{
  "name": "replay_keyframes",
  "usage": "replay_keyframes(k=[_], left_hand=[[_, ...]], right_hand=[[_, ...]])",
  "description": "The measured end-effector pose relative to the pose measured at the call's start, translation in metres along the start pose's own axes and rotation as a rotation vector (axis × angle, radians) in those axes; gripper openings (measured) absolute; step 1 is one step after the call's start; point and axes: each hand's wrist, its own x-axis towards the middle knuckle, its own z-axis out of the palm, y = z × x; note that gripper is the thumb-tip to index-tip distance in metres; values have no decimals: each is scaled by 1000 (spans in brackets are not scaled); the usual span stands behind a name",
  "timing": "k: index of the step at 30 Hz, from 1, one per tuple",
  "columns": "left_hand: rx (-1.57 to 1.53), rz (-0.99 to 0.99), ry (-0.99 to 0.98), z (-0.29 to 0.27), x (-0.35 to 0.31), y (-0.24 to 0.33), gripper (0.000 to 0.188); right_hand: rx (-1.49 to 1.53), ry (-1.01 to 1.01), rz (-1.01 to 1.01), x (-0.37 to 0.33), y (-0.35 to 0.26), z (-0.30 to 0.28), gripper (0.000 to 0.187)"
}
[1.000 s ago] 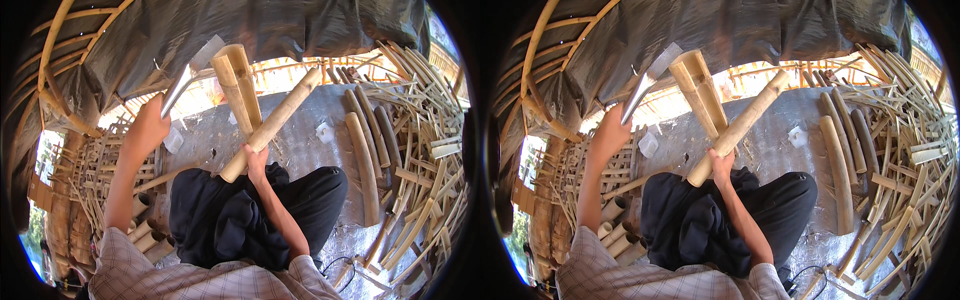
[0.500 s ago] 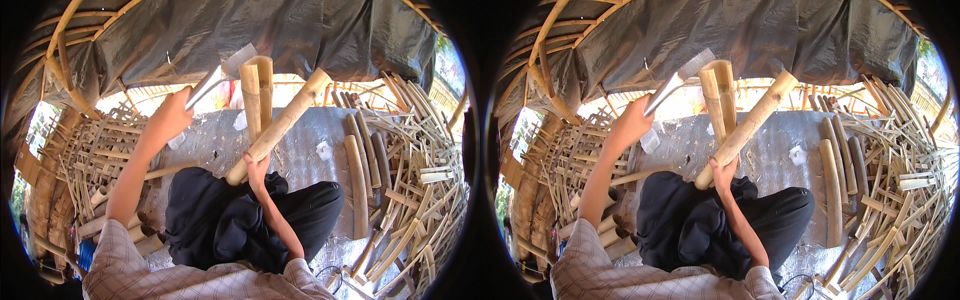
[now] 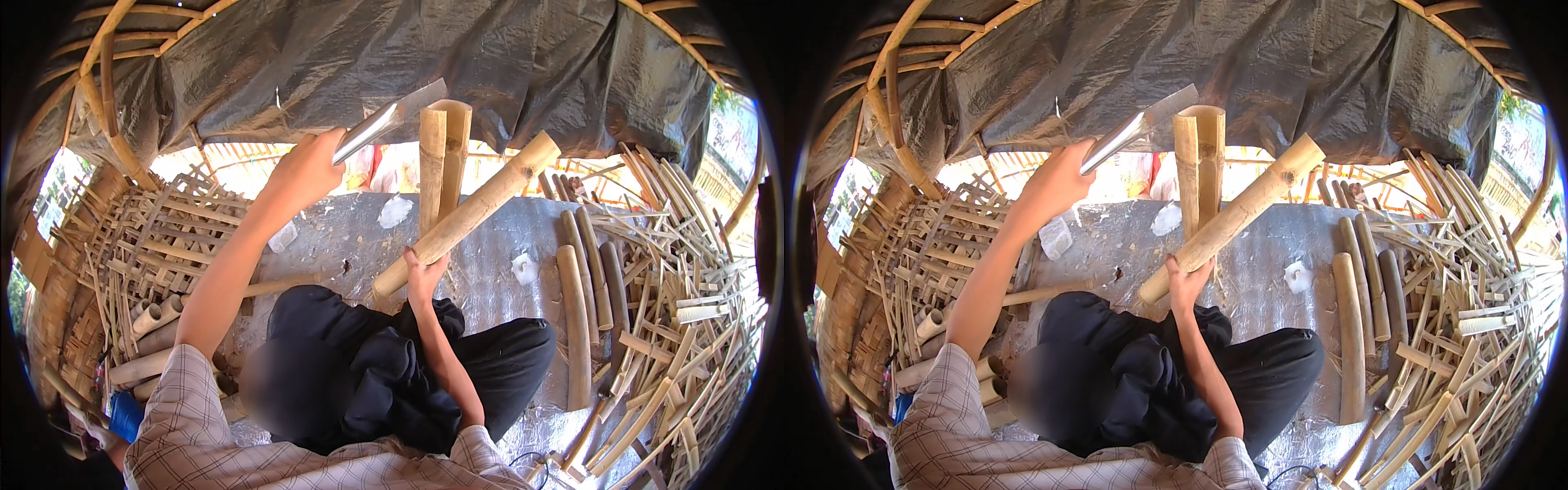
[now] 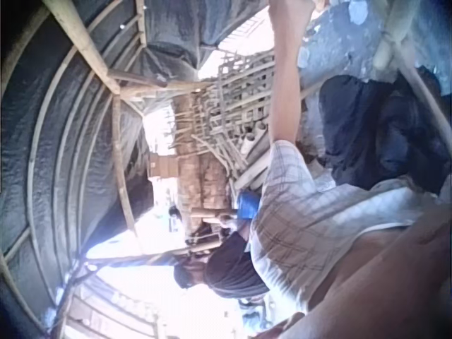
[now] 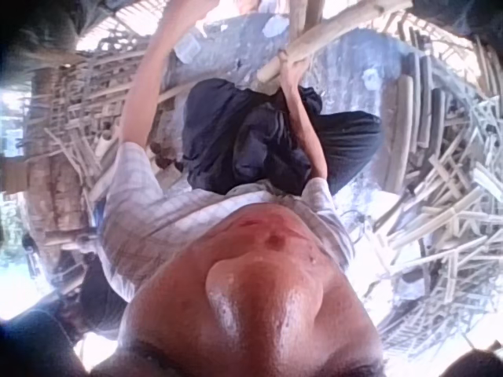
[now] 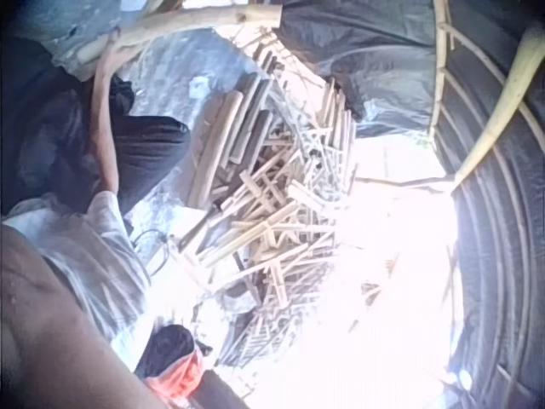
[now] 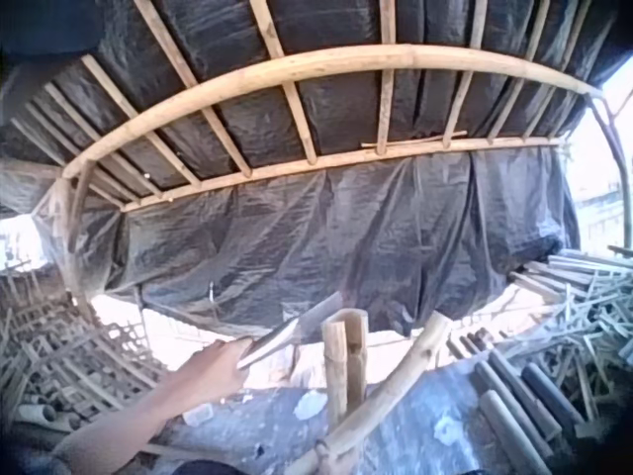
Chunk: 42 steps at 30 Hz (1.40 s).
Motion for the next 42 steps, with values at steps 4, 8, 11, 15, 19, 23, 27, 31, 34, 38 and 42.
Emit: replay_keyframes(k=[4,8,11,15,19,23,27,31,34,38,42], left_hand=[[27,-51,-105,8,12,13,48],[25,-16,-158,6,12,12,49],[70,12,-167,-13,15,13,51],[231,137,-78,-32,5,12,58],[232,174,-111,-31,12,7,54],[270,245,-117,-31,18,3,38],[305,283,-46,-31,17,-25,31],[272,254,-115,-34,24,-18,38],[229,269,-87,-28,23,-19,46],[278,229,-109,-27,17,-14,54],[273,301,-52,-30,16,-12,53]], right_hand=[[30,63,-42,6,8,-1,64],[-104,53,-183,-1,4,-1,63],[-79,47,-133,-1,-5,-8,58],[-143,78,-173,-6,-46,-16,56],[-328,54,-237,1,-86,-46,58],[-257,-299,19,9,-151,-95,56],[-620,-463,229,26,-269,-125,53],[-1018,-370,-367,54,-395,-131,60],[-982,-235,-878,75,-463,-112,54],[-805,-149,-696,101,-480,-82,39],[-1062,-379,-771,92,-424,-81,55]])
